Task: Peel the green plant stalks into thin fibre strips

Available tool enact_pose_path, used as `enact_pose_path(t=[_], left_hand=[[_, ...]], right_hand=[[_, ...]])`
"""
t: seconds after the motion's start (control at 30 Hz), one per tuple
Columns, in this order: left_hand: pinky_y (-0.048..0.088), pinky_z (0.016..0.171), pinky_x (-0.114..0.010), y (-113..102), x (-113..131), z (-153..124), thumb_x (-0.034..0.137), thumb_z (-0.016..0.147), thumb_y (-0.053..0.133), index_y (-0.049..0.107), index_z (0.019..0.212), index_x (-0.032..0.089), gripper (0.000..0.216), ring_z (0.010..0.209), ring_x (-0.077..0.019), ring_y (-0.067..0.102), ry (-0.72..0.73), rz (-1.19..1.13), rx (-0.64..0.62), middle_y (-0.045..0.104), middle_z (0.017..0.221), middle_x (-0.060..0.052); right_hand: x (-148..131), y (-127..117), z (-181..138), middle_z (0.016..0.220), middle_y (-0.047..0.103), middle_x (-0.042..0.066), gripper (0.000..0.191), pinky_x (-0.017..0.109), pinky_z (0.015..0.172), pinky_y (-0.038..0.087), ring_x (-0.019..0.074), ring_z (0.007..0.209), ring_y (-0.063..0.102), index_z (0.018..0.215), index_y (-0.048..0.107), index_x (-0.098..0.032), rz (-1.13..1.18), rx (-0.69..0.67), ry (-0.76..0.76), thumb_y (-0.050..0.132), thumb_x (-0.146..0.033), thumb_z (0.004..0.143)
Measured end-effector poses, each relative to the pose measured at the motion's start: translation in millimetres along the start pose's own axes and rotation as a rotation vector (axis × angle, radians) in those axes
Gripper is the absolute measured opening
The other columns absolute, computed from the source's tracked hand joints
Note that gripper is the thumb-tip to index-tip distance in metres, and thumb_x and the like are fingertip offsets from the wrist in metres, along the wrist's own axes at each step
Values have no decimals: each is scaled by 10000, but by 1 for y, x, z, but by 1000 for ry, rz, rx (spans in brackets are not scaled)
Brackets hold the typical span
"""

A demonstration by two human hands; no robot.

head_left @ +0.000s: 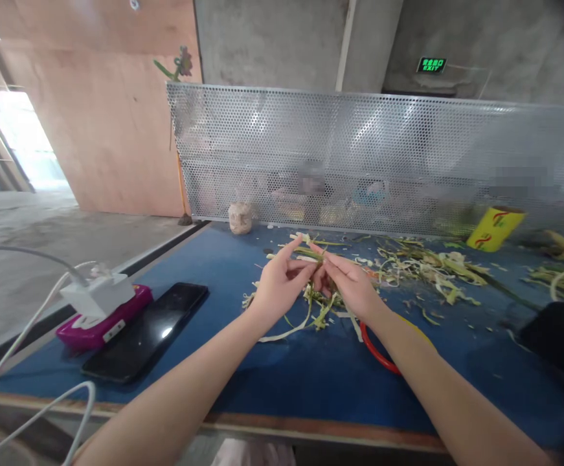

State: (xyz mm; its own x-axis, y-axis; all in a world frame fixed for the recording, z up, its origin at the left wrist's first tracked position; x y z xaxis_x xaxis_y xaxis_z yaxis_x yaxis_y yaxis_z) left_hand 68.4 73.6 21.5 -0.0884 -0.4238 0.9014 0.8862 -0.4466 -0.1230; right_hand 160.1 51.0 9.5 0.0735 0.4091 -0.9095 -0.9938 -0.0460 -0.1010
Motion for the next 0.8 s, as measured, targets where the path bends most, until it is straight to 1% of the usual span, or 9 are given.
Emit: enact_pose_path(t=[0.13,0.27,0.37,0.47,0.57,0.7,0.8], left_hand=[[486,704,-297,-8,7,-1,254,729,569,333,1288,164,613,775,-165,621,82,88,76,680,856,-67],[483,659,-276,-14,15,-2,241,700,603,375,1259,199,605,784,-166,611,179,159,153,673,820,-43],[485,632,-260,-12,16,-1,216,699,596,432,1197,178,526,753,-156,612,178,113,133,658,788,-42],[487,625,-250,-6,11,0,201,704,581,445,1171,143,490,736,-149,612,104,68,85,652,773,-48],[482,605,-244,-4,11,0,200,701,581,439,1190,140,512,714,-146,610,77,92,67,661,773,-53],[478,621,-264,-5,18,-2,214,706,583,384,1258,167,588,741,-162,610,138,153,76,673,808,-60],[481,673,-287,-5,18,-3,221,698,604,310,1307,189,677,766,-170,612,160,59,71,674,819,-54]], right_hand=[[-1,4,-2,592,546,-8,478,250,443,358,91,442,422,1287,356,-182,14,-9,-6,394,-358,844],[-4,8,-3,593,557,-9,499,257,430,360,92,422,423,1304,312,-184,30,-15,-14,395,-352,842],[-7,8,-4,583,558,-12,520,256,418,361,97,418,428,1329,234,-191,43,0,-38,379,-335,851],[-11,5,-5,562,540,-21,538,245,395,341,101,417,412,1346,154,-227,36,30,-87,365,-320,860],[-13,2,-6,541,506,-34,553,235,368,310,101,406,382,1350,115,-261,11,49,-114,367,-308,860],[-14,3,-8,537,471,-40,553,230,363,303,103,417,382,1348,112,-270,9,49,-111,367,-312,860],[-13,6,-7,519,465,-45,572,230,354,297,104,403,377,1351,94,-260,16,36,-91,372,-334,857]])
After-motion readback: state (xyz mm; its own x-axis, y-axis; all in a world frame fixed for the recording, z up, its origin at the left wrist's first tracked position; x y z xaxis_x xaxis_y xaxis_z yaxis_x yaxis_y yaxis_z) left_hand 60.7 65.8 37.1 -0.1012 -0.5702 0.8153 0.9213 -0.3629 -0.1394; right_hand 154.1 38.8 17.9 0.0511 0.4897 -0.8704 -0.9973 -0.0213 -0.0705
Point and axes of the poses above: each hand's wrist, its own z-axis towards the middle knuckle, its own y-axis out of the palm, x = y × z, the point moved 9 cm from there along z, towards the middle knuckle
